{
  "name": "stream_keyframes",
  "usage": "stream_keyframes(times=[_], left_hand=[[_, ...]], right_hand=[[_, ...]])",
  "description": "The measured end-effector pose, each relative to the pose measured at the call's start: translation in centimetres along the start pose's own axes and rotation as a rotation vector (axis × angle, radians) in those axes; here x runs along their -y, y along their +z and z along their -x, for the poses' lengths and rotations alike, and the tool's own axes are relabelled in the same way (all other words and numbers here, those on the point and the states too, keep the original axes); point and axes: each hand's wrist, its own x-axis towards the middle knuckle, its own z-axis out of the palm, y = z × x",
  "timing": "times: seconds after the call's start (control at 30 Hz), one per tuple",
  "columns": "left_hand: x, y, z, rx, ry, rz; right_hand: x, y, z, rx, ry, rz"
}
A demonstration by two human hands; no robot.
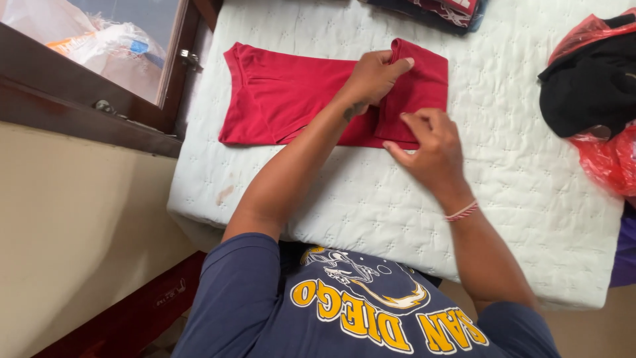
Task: A person is meticulously smoothing and folding tank tops on a mattress.
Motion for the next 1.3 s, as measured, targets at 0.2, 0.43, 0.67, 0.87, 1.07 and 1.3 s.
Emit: stream_keyframes(times=[0.2,0.43,0.67,0.87,1.07,1.3], left_hand=[[-1.4,-0.4,0.6,-0.185,0.147,-0.553],[-3.1,-1.2,1.8,-0.082,-0.009,-0.329],[-0.2,-3.2,0.1,-0.176,0.11,-0.834],[2.3,-2.8,-0.3,-0.409,0.408,-1.136],[4.3,0.8,0.3,-0.25,1.046,-1.274],[7.2,-1.3,-1.4,-0.313,0.851,-1.517]], right_hand=[[0.8,2.1,0.8,-0.145,-0.088,0.202],[1.5,0.5,0.4,-0.275,-0.096,0.054],[1.3,1.1,0.8,-0.155,-0.179,0.029],[1.4,0.8,0.5,-0.179,-0.169,-0.048],[0.0,2.5,1.2,-0.032,0.137,0.19],[0.4,2.2,2.0,0.311,0.405,0.124]])
